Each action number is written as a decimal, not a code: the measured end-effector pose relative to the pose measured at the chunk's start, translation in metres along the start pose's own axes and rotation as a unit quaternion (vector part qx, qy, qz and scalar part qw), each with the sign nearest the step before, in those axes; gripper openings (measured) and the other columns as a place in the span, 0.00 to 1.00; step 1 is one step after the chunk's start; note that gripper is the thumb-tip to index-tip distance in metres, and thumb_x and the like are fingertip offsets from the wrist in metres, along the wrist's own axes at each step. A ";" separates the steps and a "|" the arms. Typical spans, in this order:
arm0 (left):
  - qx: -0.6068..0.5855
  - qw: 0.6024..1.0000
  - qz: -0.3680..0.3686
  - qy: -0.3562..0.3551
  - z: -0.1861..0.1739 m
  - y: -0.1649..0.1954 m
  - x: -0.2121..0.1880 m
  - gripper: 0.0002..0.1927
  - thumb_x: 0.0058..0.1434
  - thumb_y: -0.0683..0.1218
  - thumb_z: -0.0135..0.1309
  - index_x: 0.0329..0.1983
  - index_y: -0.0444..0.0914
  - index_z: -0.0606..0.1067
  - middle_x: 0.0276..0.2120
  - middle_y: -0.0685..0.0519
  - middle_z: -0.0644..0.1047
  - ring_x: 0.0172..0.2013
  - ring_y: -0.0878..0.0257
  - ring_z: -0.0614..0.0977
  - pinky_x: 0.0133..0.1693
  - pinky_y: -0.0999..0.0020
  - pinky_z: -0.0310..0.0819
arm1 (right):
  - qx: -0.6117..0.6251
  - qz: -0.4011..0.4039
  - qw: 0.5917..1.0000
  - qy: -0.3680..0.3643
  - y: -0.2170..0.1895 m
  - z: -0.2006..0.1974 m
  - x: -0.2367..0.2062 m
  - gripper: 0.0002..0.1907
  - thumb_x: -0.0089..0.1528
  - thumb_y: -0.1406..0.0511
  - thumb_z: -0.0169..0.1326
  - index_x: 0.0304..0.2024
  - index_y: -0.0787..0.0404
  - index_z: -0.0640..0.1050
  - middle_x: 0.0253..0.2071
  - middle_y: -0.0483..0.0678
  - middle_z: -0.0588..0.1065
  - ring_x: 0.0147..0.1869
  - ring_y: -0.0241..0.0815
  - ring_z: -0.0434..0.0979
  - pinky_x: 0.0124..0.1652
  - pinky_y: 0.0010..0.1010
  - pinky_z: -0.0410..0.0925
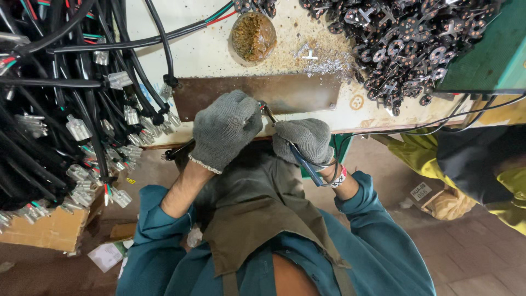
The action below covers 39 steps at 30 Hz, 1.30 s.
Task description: The person solders wires to small metal connectors at a workbench. Holding a wire in one hand and a soldering iron in the other, they solder each connector on a metal plate, then set the finished piece aside and pick up the next wire and connector, repeating the cycle.
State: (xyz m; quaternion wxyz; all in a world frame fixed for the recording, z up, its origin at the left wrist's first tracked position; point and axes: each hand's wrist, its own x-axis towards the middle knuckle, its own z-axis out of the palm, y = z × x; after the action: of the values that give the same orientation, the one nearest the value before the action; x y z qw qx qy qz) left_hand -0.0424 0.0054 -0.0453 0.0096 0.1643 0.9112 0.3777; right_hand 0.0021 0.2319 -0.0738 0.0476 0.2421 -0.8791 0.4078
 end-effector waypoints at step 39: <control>-0.058 0.998 -0.010 0.028 -0.013 -0.008 0.003 0.06 0.57 0.40 0.61 0.32 0.41 0.74 0.32 0.51 0.75 0.33 0.52 0.80 0.34 0.58 0.75 | -0.069 0.052 0.993 0.079 -0.022 -0.022 0.024 0.16 0.57 0.74 0.69 0.43 0.61 0.77 0.36 0.50 0.78 0.37 0.50 0.80 0.37 0.38 0.71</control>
State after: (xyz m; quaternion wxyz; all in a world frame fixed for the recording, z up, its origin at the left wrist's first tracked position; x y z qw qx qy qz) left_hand -0.0492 -0.0076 -0.0413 -0.0024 0.1433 0.8892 0.4345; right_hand -0.0111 0.2268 -0.0377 0.1122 0.1598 -0.9101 0.3655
